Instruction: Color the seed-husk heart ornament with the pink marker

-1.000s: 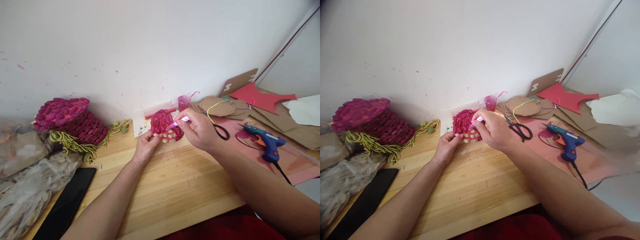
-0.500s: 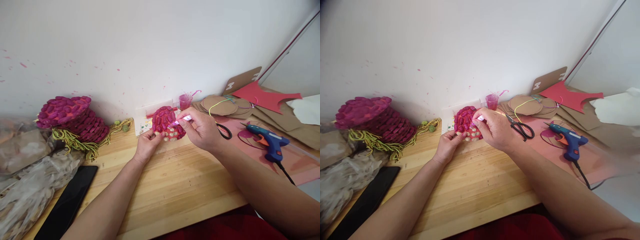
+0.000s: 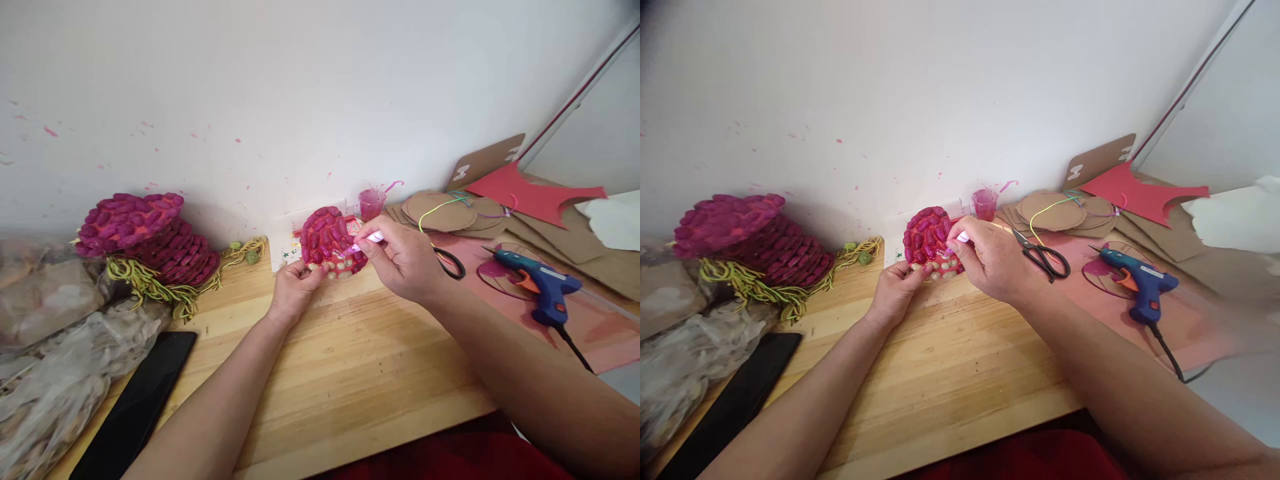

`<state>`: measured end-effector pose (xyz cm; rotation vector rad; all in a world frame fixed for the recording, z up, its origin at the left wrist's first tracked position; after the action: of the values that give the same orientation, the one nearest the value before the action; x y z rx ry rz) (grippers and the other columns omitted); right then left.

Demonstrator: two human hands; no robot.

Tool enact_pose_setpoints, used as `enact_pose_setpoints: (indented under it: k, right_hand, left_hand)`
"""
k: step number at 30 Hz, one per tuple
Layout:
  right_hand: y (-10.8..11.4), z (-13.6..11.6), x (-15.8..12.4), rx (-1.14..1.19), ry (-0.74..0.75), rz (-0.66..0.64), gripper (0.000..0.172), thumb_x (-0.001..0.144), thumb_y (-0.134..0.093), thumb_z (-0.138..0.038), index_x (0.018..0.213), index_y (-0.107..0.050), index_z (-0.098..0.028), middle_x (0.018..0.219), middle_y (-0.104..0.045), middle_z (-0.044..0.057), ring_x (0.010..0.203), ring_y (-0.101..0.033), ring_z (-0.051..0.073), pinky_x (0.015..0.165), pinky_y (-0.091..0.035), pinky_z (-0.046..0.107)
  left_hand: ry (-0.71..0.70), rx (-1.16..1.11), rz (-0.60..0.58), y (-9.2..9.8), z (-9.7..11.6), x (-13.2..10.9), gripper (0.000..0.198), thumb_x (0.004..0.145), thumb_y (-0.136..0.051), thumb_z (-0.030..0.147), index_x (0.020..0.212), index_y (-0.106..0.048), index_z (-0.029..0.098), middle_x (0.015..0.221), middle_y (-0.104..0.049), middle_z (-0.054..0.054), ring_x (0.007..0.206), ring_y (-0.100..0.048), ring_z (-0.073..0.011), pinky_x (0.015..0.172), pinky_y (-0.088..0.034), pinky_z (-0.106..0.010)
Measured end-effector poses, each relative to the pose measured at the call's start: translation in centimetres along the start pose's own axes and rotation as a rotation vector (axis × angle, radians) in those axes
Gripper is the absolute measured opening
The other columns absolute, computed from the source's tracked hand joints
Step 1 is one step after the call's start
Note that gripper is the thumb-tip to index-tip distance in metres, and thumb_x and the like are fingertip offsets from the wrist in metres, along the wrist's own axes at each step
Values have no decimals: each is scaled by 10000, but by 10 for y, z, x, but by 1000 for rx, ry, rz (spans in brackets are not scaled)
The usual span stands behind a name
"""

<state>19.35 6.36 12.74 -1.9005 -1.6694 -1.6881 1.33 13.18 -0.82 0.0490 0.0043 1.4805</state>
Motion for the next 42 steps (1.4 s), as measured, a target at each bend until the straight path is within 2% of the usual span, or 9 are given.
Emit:
enact_pose_setpoints:
  k: [3, 10, 19, 21, 25, 31, 38, 42]
  right_hand:
    - [0, 0, 0, 3, 3, 8, 90, 989, -533, -234, 928, -594, -208, 747, -660, -15, 645, -587, 127, 639, -420, 265]
    - [2, -2, 0, 33, 10, 26, 84, 989, -546, -224, 926, -598, -207, 766, -657, -19, 643, -572, 113, 633, -414, 254]
    - [1, 0, 0, 39, -1, 15, 101, 1000, -524, -248, 938, -595, -210, 764, -657, -20, 616, -557, 110, 610, -409, 252]
    - [1, 1, 0, 24, -6, 19, 88, 992, -535, -239, 937, -596, -210, 762, -662, -22, 617, -561, 110, 614, -407, 254]
    - [1, 3, -1, 10, -17, 19, 90, 987, -543, -236, 924, -600, -208, 739, -658, -23, 614, -559, 113, 628, -411, 257]
    - [4, 1, -1, 34, -13, 49, 95, 994, -537, -259, 954, -611, -213, 802, -691, -10, 654, -587, 119, 637, -418, 262]
    - [3, 5, -1, 4, -45, 37, 93, 986, -538, -254, 944, -610, -213, 720, -662, -23, 619, -571, 126, 646, -420, 274]
    - [5, 5, -2, 45, -40, 64, 111, 992, -538, -277, 954, -618, -209, 806, -704, -2, 662, -595, 128, 656, -430, 272]
  left_hand:
    - [1, 3, -20, -1, -1, 1, 403, 622, -887, 476, 618, -638, 159, 487, -438, 54, 502, -357, -80, 488, -201, -235]
    - [-6, -30, -91, -7, -1, 0, 378, 647, -877, 459, 579, -633, 177, 511, -533, 16, 608, -513, -143, 521, -327, -241]
    - [2, -25, -154, -13, 2, -3, 392, 650, -862, 507, 657, -692, 154, 607, -610, 6, 613, -497, -124, 573, -362, -237]
    - [-1, -37, -137, -11, 1, -2, 421, 658, -853, 532, 652, -678, 149, 590, -575, 19, 579, -444, -100, 561, -331, -230]
    - [-6, -43, -81, -5, -2, 1, 481, 679, -835, 560, 588, -605, 148, 512, -419, 63, 513, -266, -60, 509, -192, -228]
    - [-2, -55, -98, -8, 0, 0, 481, 653, -848, 573, 613, -626, 149, 548, -474, 38, 533, -309, -73, 519, -196, -241]
    - [21, -77, -91, -6, 0, -1, 531, 653, -839, 597, 587, -546, 159, 514, -374, 73, 504, -224, -54, 503, -141, -245]
    - [26, -82, -114, -8, 1, -1, 534, 663, -835, 592, 584, -522, 166, 497, -350, 82, 486, -214, -49, 490, -131, -248]
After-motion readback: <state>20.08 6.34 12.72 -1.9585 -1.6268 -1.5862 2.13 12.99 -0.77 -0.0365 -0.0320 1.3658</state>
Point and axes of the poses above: each hand's wrist, its own x-axis towards the middle knuckle, its own y-axis out of the back of the hand, z = x × y, the point moved 9 cm from there along x, towards the middle knuckle
